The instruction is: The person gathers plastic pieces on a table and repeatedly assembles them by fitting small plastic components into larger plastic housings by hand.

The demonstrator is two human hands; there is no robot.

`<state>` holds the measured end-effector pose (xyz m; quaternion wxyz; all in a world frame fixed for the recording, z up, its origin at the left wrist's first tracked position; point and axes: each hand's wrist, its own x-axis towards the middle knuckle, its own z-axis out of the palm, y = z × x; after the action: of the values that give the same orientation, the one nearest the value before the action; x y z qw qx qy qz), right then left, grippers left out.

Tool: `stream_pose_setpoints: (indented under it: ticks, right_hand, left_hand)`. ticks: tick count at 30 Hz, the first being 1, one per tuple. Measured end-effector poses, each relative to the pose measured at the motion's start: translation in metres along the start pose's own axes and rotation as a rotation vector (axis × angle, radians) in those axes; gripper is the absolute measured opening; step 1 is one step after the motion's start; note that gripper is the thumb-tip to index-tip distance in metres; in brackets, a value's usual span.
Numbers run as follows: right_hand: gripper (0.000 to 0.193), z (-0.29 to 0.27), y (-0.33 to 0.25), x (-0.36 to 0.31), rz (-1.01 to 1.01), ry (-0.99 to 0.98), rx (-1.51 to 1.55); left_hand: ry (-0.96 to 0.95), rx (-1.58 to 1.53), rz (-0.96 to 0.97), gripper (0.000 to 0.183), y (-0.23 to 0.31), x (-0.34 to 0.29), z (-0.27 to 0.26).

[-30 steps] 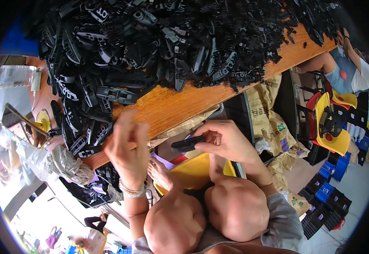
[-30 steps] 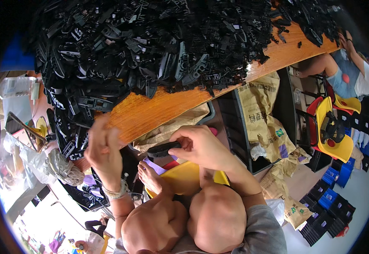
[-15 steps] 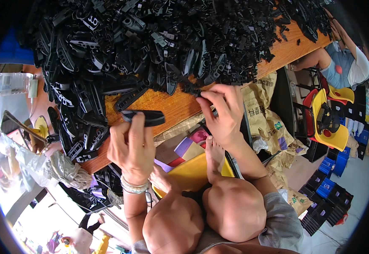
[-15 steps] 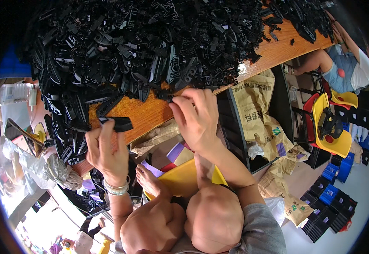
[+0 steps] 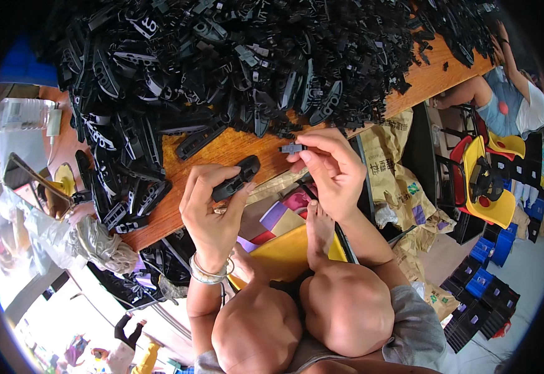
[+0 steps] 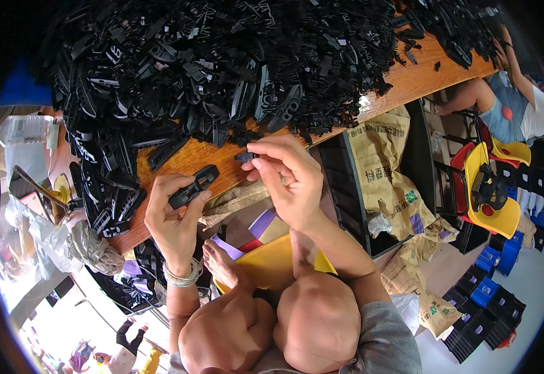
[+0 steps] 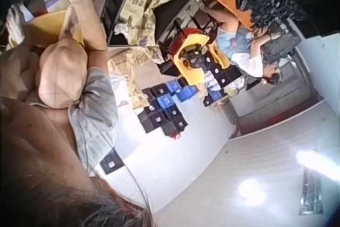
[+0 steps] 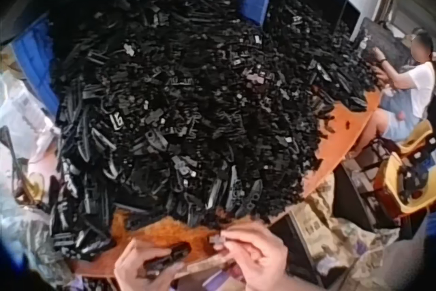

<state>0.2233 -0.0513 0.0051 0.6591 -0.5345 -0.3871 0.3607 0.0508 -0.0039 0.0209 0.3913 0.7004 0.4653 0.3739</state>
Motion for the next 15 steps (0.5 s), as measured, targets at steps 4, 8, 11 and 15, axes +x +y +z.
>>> stream_pose_setpoints:
  ticks: [4,8,11,15]
  right_hand:
    - [0.018,-0.001,0.001,-0.005,0.07,-0.051,0.204]
    - [0.018,-0.001,-0.008,-0.007,0.1,-0.087,0.112]
    - [0.019,0.002,-0.013,-0.012,0.115,-0.13,0.048]
    - [0.017,0.014,-0.023,-0.019,0.19,-0.09,0.067]
  left_hand:
    - [-0.06,-0.393,-0.352,0.027,0.0,-0.006,-0.001]
    - [-0.055,-0.499,-0.393,0.027,0.005,-0.01,0.001]
    - [-0.098,-0.487,-0.403,0.028,0.006,-0.011,0.003]
    - [-0.093,-0.509,-0.413,0.03,0.007,-0.014,0.006]
